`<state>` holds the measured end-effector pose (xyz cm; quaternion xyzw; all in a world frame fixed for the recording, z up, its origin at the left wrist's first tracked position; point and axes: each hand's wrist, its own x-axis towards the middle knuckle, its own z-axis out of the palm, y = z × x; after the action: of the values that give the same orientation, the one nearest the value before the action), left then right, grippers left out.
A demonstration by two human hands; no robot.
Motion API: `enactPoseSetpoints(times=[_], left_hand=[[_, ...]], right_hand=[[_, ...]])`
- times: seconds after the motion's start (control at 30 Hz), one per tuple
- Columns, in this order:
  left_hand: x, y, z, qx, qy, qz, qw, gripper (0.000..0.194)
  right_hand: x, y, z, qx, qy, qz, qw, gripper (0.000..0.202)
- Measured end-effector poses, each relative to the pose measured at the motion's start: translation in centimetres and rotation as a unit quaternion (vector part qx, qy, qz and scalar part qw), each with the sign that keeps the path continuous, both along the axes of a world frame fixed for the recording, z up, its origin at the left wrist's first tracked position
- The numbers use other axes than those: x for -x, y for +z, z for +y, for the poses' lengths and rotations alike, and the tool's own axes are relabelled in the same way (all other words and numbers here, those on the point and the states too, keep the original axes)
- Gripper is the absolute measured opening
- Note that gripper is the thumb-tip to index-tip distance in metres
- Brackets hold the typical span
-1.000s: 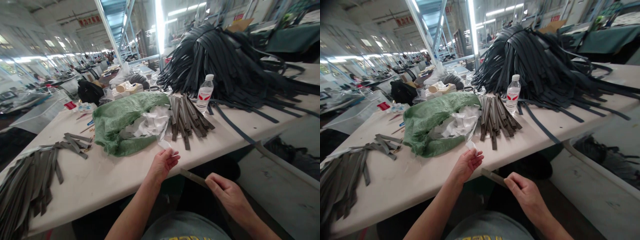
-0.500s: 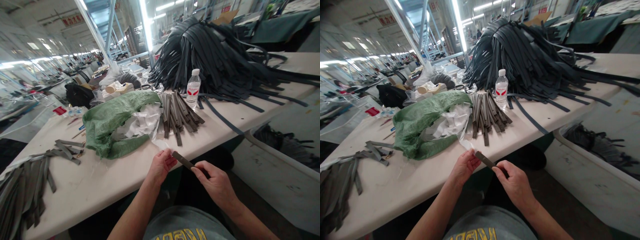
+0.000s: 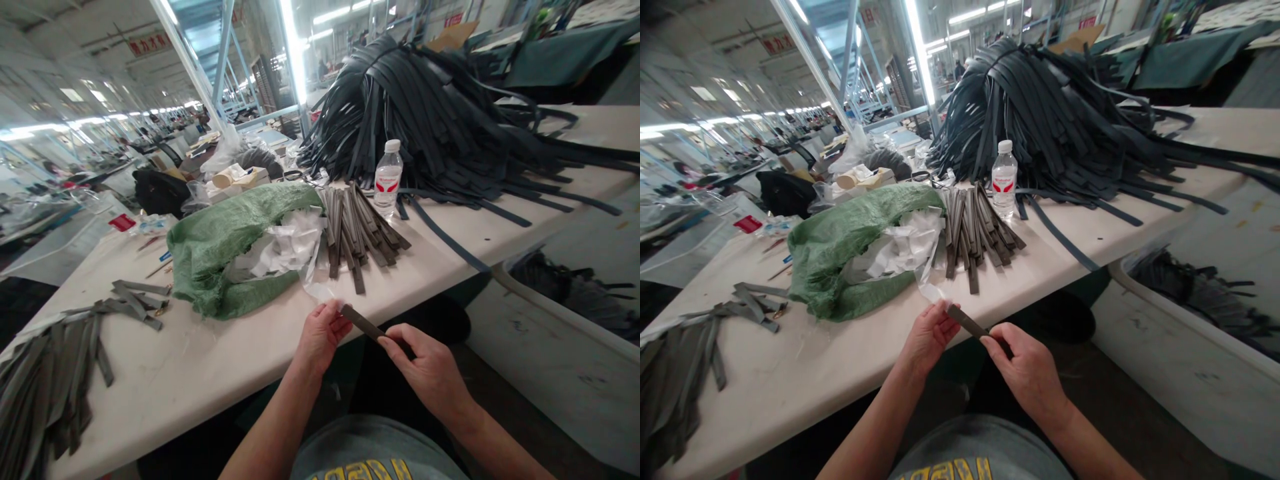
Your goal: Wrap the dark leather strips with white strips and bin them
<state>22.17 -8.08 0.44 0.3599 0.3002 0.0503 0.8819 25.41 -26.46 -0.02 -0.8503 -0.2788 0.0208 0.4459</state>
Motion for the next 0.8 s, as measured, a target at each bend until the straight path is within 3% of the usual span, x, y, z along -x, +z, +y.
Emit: enactPoseSetpoints(times=[0.27, 0.47, 0.57, 0.7, 0.8], left_hand=[[0.4, 0.0, 0.1, -0.02, -0.023, -0.001, 1.0, 0.037], [0.9, -0.4, -1.1, -0.051, -0.037, -0.014, 0.998, 0.037], [1.2, 0.0, -0.8, -0.072, -0.037, -0.037, 0.996, 0.034], [2.2, 0.8, 0.7, -0.125, 0.008, -0.047, 0.991, 0.034], [3.7, 1.2, 0.3, -0.171, -0.003, -0.045, 0.984, 0.03]], right_hand=[[-0.4, 0.4, -0.4, 0.02, 0.013, -0.016, 1.0, 0.026], [-0.8, 1.0, 1.2, 0.01, 0.01, 0.001, 1.0, 0.027], [-0.5, 1.0, 1.3, -0.033, 0.073, 0.076, 0.994, 0.021], [1.0, 0.0, 0.1, -0.017, 0.213, 0.221, 0.952, 0.027], [2.2, -0.5, -0.2, -0.005, 0.227, 0.278, 0.933, 0.038]])
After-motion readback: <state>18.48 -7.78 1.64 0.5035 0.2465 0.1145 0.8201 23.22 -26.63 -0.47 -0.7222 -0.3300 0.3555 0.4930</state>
